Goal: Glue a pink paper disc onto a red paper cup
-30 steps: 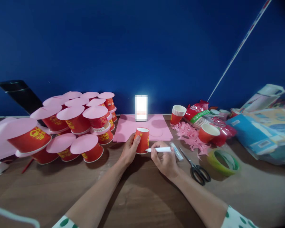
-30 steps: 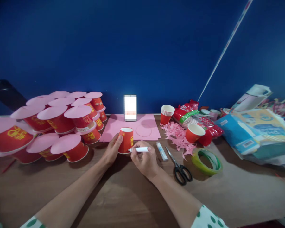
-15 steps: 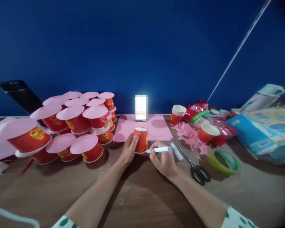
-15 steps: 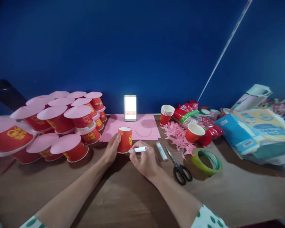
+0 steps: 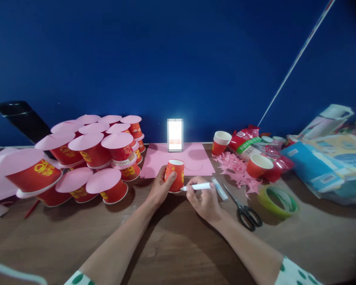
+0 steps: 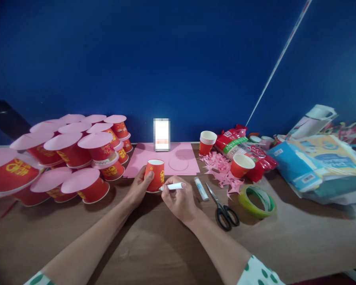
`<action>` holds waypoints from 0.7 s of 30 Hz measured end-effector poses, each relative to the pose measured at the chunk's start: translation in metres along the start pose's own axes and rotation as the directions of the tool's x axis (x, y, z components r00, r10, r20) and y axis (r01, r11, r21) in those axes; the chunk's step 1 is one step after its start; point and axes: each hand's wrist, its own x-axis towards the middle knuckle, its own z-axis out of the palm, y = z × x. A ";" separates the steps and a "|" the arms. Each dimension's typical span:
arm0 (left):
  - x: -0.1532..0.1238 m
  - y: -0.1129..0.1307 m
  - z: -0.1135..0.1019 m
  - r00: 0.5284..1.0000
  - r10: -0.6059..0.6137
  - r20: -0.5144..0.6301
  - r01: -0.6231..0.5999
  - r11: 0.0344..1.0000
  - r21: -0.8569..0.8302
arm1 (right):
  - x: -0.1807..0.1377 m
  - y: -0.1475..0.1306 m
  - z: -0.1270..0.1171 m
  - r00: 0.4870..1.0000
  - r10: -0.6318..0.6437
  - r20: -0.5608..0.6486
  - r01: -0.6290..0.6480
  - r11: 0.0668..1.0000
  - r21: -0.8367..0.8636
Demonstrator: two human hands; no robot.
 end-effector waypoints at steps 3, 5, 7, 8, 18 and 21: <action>0.001 -0.001 -0.001 1.000 0.000 0.008 0.000 1.000 0.008 | 0.001 0.000 -0.001 1.000 0.000 -0.017 0.000 1.000 0.001; 0.001 -0.003 -0.002 1.000 0.003 0.018 -0.004 1.000 0.008 | 0.001 0.000 -0.001 1.000 0.005 -0.023 -0.005 1.000 0.006; 0.002 -0.004 -0.003 1.000 0.007 0.023 -0.007 1.000 0.001 | 0.001 -0.001 -0.001 1.000 0.010 -0.030 -0.010 1.000 0.012; 0.002 -0.005 -0.003 1.000 0.007 0.023 -0.007 1.000 -0.003 | 0.002 -0.001 -0.002 0.999 0.011 -0.033 -0.010 1.000 0.015; 0.000 0.000 -0.002 1.000 -0.007 0.022 0.008 0.999 -0.044 | 0.000 0.002 0.000 1.000 0.019 0.021 -0.019 1.000 0.024; -0.001 0.002 -0.003 0.999 -0.027 0.028 0.029 0.998 -0.064 | -0.001 0.002 0.001 0.998 0.030 0.053 -0.032 0.999 0.035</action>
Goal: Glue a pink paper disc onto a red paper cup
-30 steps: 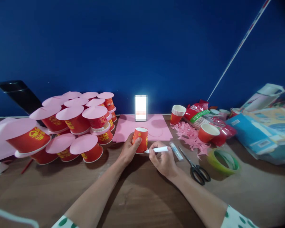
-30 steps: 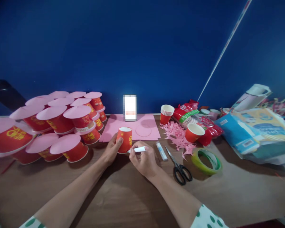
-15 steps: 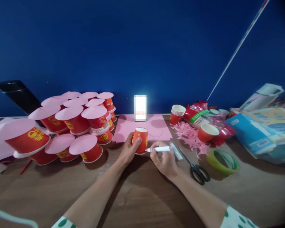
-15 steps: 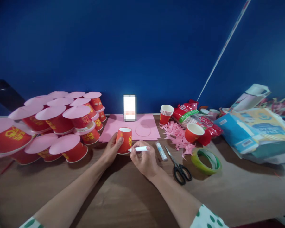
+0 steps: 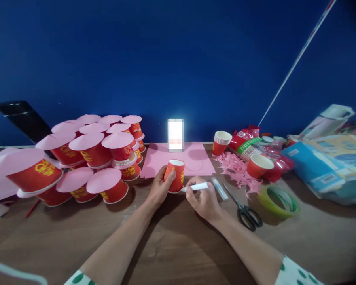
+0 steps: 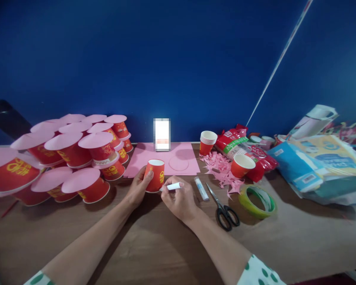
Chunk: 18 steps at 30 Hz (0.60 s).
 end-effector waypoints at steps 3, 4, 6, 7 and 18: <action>-0.001 0.001 0.000 1.000 -0.003 0.008 0.003 1.000 0.011 | -0.001 -0.001 0.000 1.000 -0.012 -0.012 0.012 1.000 -0.002; 0.000 0.000 0.000 1.000 0.001 0.011 -0.001 1.000 0.014 | -0.001 -0.001 0.000 1.000 -0.017 -0.016 0.017 1.000 -0.002; 0.000 0.000 0.000 1.000 0.022 0.003 -0.022 0.999 0.023 | -0.001 -0.002 0.000 1.000 -0.018 -0.011 0.018 1.000 0.000; 0.000 -0.001 0.000 1.000 0.029 -0.003 -0.029 0.999 0.030 | -0.001 -0.002 0.000 1.000 -0.014 -0.006 0.014 1.000 0.000; 0.000 -0.002 0.001 1.000 0.017 0.015 -0.018 0.998 0.060 | 0.000 -0.001 0.000 0.997 -0.059 -0.050 0.057 0.997 -0.050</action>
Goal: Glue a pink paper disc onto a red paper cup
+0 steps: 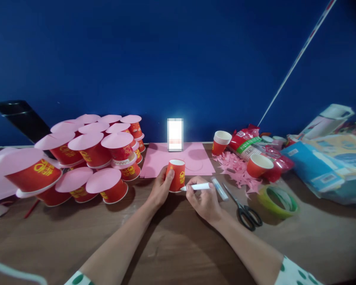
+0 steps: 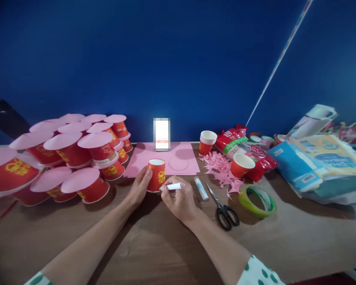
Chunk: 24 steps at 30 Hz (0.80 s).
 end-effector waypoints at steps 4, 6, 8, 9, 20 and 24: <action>0.001 -0.001 -0.001 1.000 0.027 0.011 -0.027 0.999 0.038 | 0.001 -0.001 -0.001 1.000 -0.016 -0.026 0.016 1.000 -0.018; 0.001 -0.001 -0.001 1.000 0.024 0.018 -0.024 0.999 0.037 | 0.002 -0.001 -0.001 0.999 -0.018 -0.041 0.017 0.999 -0.030; 0.001 -0.001 -0.001 1.000 0.022 0.022 -0.023 0.999 0.033 | 0.002 -0.002 -0.002 0.998 -0.021 -0.056 0.020 0.999 -0.032; 0.000 -0.001 -0.001 0.999 0.025 0.022 -0.026 0.999 0.034 | 0.002 -0.002 -0.002 0.998 -0.021 -0.056 0.020 0.999 -0.030; 0.000 0.003 -0.001 1.000 0.007 -0.013 -0.007 0.999 -0.031 | 0.001 0.003 0.001 0.999 0.043 0.030 -0.043 0.999 0.024; 0.000 0.003 -0.001 1.000 -0.013 -0.012 0.013 0.999 -0.031 | 0.000 0.002 0.002 0.997 0.061 0.042 -0.063 0.997 0.037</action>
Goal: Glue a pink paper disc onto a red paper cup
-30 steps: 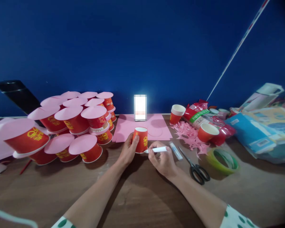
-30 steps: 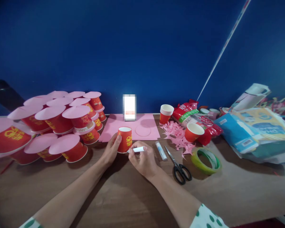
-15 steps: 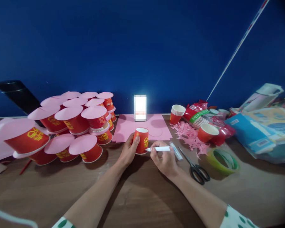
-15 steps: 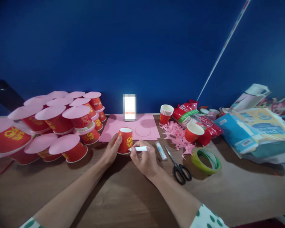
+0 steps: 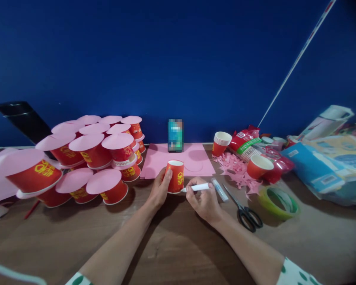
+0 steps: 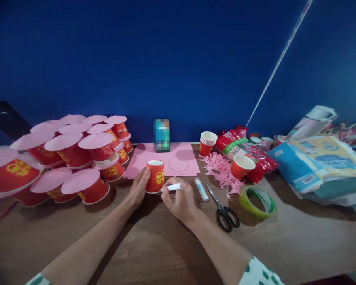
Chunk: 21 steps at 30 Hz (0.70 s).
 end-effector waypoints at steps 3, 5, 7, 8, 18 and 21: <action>0.000 -0.001 0.000 1.000 0.009 -0.015 -0.009 1.000 0.011 | 0.000 -0.001 0.000 1.000 0.008 0.004 -0.008 1.000 0.002; 0.000 -0.002 -0.001 1.000 0.024 -0.021 -0.023 0.999 0.025 | -0.001 -0.001 0.000 1.000 0.004 0.004 -0.004 1.000 -0.001; 0.000 -0.003 -0.002 0.999 0.031 -0.018 -0.030 0.999 0.032 | -0.001 0.000 0.001 1.000 -0.007 0.002 0.007 1.000 -0.005; 0.000 -0.003 -0.002 0.999 0.031 -0.012 -0.030 0.999 0.034 | -0.001 0.000 0.001 1.000 -0.011 0.000 0.011 1.000 -0.005; 0.002 -0.005 -0.002 1.000 -0.002 -0.030 0.002 1.000 -0.024 | -0.003 -0.002 -0.001 0.999 0.001 -0.045 0.001 0.999 0.038; 0.003 -0.007 -0.002 0.998 -0.005 -0.064 0.003 1.000 -0.031 | -0.004 -0.003 -0.002 0.994 0.029 -0.107 -0.019 0.996 0.090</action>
